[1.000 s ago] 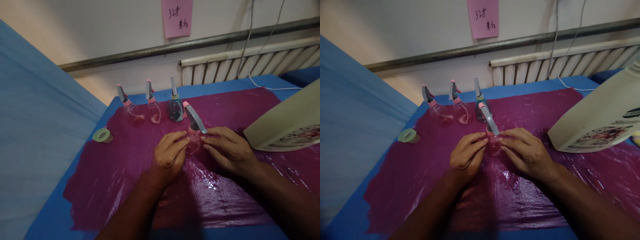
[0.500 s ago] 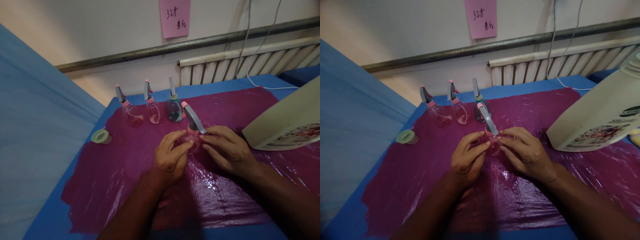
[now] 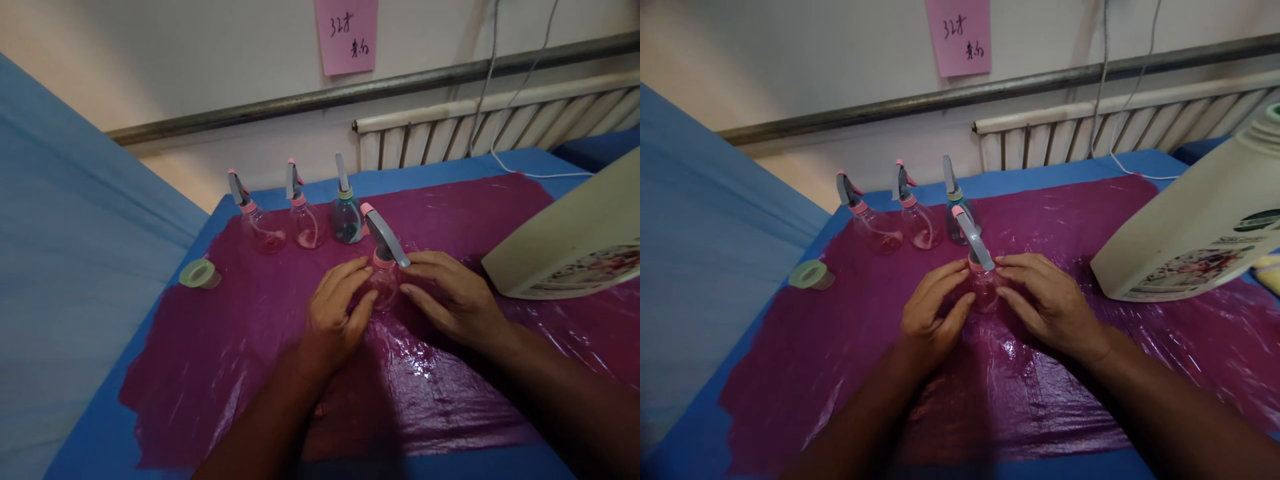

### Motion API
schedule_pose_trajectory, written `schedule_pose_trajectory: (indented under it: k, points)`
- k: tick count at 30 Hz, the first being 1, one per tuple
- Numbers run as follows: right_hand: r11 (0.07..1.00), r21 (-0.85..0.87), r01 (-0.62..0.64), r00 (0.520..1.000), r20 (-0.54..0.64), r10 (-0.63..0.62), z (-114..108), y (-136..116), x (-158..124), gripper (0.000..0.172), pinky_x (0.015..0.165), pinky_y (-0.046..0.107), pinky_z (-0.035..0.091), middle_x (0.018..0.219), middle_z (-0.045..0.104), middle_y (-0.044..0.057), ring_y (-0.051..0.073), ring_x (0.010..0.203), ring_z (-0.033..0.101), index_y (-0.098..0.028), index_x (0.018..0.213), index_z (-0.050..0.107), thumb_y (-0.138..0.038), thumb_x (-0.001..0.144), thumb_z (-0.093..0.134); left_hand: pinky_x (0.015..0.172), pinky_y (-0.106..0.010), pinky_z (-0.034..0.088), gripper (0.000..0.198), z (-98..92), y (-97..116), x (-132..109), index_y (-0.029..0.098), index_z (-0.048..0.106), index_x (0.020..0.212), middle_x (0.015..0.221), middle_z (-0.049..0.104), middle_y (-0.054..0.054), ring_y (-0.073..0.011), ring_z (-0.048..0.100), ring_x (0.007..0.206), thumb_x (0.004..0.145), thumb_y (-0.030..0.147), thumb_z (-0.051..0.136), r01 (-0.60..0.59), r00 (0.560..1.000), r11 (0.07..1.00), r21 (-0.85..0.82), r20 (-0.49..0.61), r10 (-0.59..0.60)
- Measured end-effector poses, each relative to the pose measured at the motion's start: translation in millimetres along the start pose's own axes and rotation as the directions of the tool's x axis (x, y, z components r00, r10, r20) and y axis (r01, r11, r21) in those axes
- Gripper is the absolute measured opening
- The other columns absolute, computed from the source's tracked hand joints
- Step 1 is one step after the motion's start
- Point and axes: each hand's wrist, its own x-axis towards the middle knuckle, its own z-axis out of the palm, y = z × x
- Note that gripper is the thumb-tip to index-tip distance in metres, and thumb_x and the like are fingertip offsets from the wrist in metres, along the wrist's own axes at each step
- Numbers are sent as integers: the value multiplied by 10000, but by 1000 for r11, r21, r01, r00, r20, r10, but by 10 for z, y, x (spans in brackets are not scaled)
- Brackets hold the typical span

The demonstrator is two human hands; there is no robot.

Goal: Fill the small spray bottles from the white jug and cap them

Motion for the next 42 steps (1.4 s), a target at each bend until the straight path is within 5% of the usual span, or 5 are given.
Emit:
schedule_pose_trajectory:
  k: [11, 42]
  points:
    - [989, -89, 118, 993, 20, -117, -60, -42, 22, 414, 927, 447, 678, 1277, 796, 115, 261, 1101, 772, -282, 1371, 764, -110, 997, 804, 967, -409, 685, 349, -29, 17, -24, 261, 780, 1319, 1297, 754, -102, -237, 750, 1178, 1026, 73, 768, -108, 994, 986, 124, 18, 107]
    - [983, -99, 157, 988, 26, -155, -65, -55, 45, 353, 903, 407, 658, 1260, 768, 151, 240, 1067, 747, -167, 1331, 770, -106, 986, 814, 980, -428, 674, 369, -66, 75, -14, 223, 757, 1363, 1348, 730, -126, -247, 744, 1187, 1030, 72, 707, -85, 994, 994, 75, 68, 80]
